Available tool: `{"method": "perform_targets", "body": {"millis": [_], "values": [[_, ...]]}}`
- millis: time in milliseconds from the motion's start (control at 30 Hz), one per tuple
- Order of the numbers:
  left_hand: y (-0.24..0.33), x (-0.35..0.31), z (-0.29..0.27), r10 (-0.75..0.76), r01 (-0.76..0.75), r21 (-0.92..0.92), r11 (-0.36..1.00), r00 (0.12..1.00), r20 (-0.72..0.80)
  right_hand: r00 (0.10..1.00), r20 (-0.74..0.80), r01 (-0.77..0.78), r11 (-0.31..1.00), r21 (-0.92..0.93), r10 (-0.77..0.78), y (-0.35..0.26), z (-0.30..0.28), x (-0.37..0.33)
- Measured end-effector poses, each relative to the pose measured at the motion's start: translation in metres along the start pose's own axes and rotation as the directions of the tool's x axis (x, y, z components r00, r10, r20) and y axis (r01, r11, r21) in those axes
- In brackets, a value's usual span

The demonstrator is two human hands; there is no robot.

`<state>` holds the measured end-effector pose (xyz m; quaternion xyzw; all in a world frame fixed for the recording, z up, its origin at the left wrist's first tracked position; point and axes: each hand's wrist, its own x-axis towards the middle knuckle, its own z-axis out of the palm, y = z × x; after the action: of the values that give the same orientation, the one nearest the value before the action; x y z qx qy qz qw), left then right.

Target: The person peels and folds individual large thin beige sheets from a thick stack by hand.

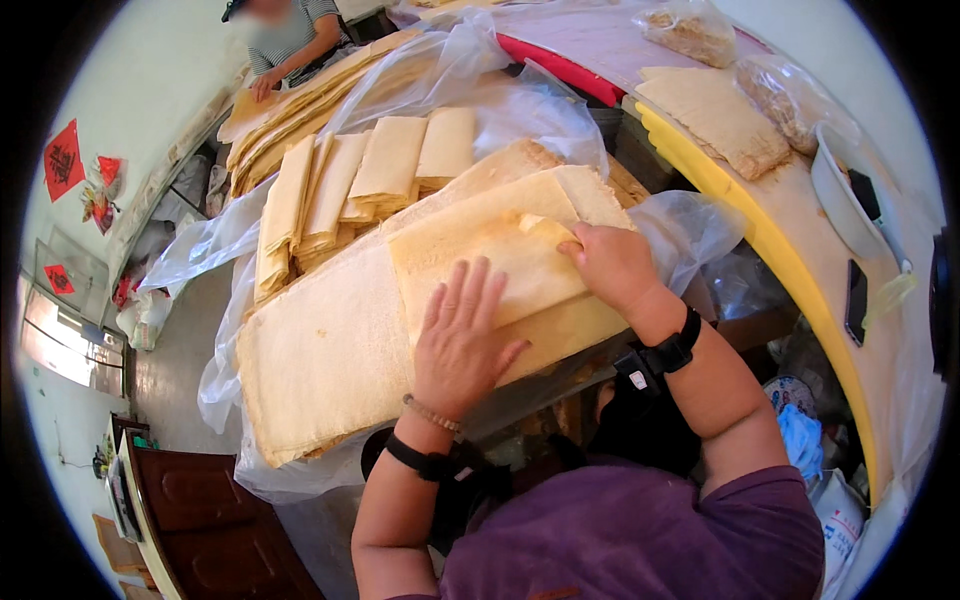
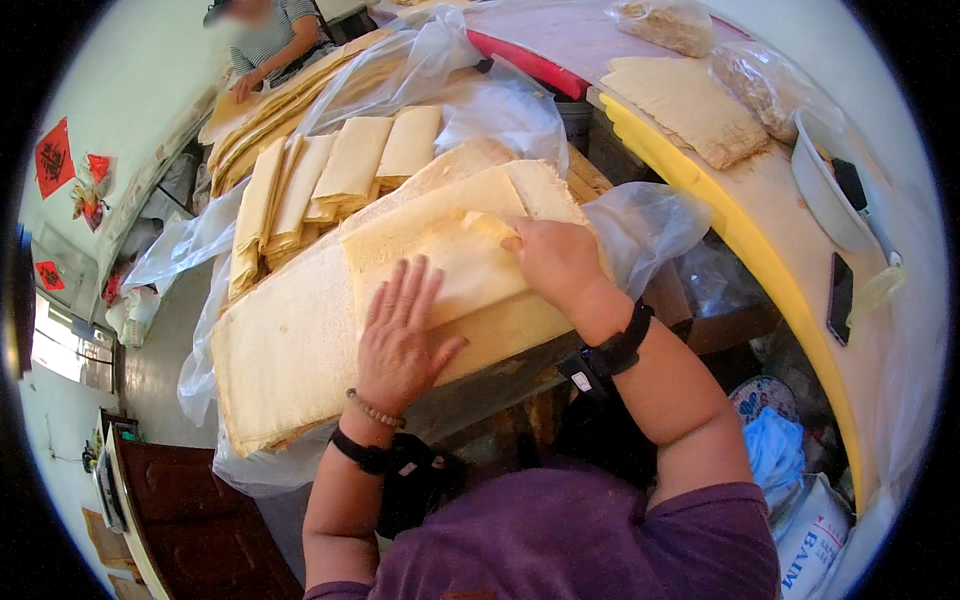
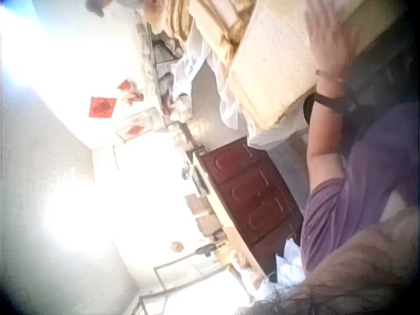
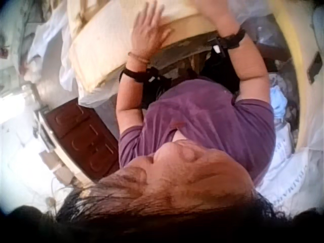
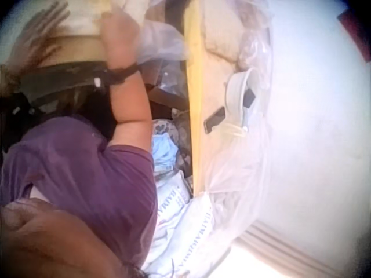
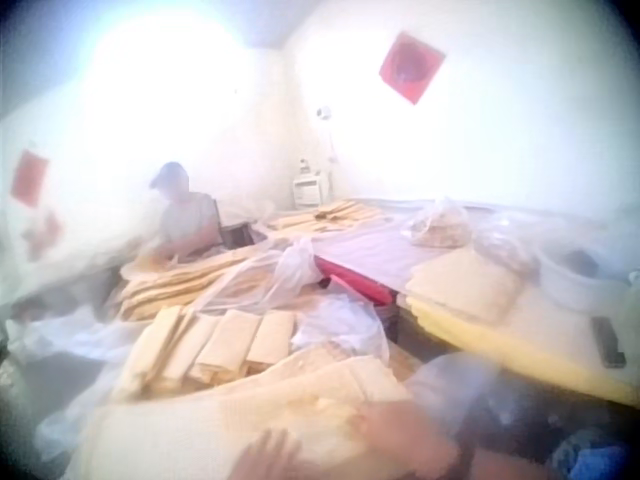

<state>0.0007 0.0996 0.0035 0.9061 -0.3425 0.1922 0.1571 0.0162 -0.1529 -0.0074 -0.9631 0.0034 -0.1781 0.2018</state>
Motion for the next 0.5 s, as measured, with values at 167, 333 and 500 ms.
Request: {"method": "perform_targets", "body": {"millis": [167, 333, 500], "values": [[0.006, 0.003, -0.005, 0.061, -0.068, 0.053, 0.996, 0.990, 0.124, 0.998, 0.047, -0.027, 0.999, -0.038, 0.029, 0.004, -0.004, -0.001], [0.000, 0.009, 0.009, 0.083, -0.088, 0.017, 0.996, 0.974, 0.213, 0.998, 0.049, -0.029, 0.999, -0.039, 0.031, 0.005, -0.005, -0.003], [-0.003, 0.009, 0.016, 0.056, -0.078, 0.073, 0.994, 0.962, 0.266, 0.987, -0.079, -0.145, 0.988, -0.047, 0.141, -0.020, -0.026, -0.009]]}}
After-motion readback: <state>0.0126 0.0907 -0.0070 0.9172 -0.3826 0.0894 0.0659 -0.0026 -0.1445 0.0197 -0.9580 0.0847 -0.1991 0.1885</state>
